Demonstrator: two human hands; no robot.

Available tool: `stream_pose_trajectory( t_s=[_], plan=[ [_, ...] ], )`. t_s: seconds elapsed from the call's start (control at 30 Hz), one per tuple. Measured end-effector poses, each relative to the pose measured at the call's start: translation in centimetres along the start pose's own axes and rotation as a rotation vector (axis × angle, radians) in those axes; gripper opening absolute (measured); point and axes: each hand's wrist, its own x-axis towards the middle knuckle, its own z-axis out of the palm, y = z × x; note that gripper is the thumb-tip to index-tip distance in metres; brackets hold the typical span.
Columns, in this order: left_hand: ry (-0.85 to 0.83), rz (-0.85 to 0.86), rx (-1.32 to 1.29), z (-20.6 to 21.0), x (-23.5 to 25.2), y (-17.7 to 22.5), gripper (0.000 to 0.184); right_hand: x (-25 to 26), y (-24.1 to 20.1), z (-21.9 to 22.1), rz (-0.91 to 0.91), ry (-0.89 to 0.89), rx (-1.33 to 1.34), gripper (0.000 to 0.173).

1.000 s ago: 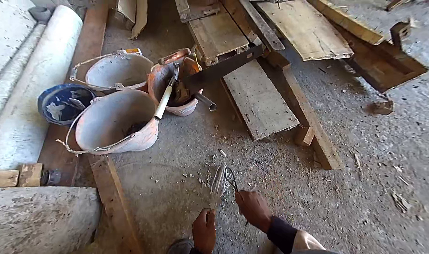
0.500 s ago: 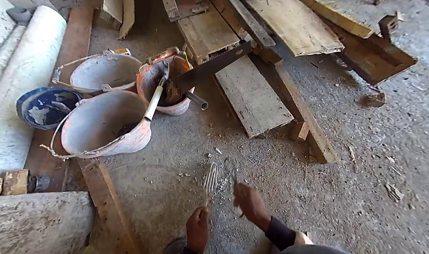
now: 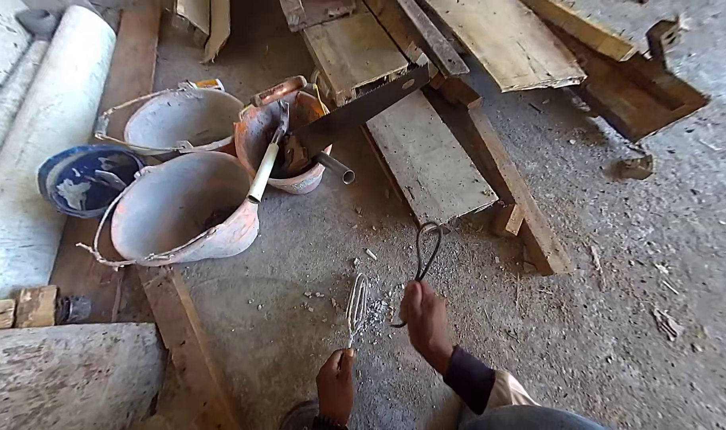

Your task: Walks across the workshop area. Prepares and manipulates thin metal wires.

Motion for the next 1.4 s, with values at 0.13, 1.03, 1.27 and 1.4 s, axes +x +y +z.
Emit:
stream_pose_trajectory(
  t_s=[0.13, 1.03, 1.27, 1.4],
  plan=[
    [-0.003, 0.024, 0.008, -0.1, 0.1, 0.3, 0.035, 0.2, 0.0, 1.2, 0.163, -0.602, -0.258, 0.054],
    [-0.132, -0.095, -0.113, -1.1, 0.5, -1.2, 0.045, -0.4, 0.1, -1.2, 0.001, -0.322, -0.387, 0.054],
    [-0.110, -0.089, -0.006, -1.2, 0.0, -1.1, 0.046, -0.9, -1.4, -0.5, -0.093, -0.009, -0.250, 0.048],
    [-0.116, -0.083, -0.002, -1.2, 0.4, -0.9, 0.045, -0.1, -0.7, -0.6, 0.012, -0.410, -0.431, 0.052]
  ],
)
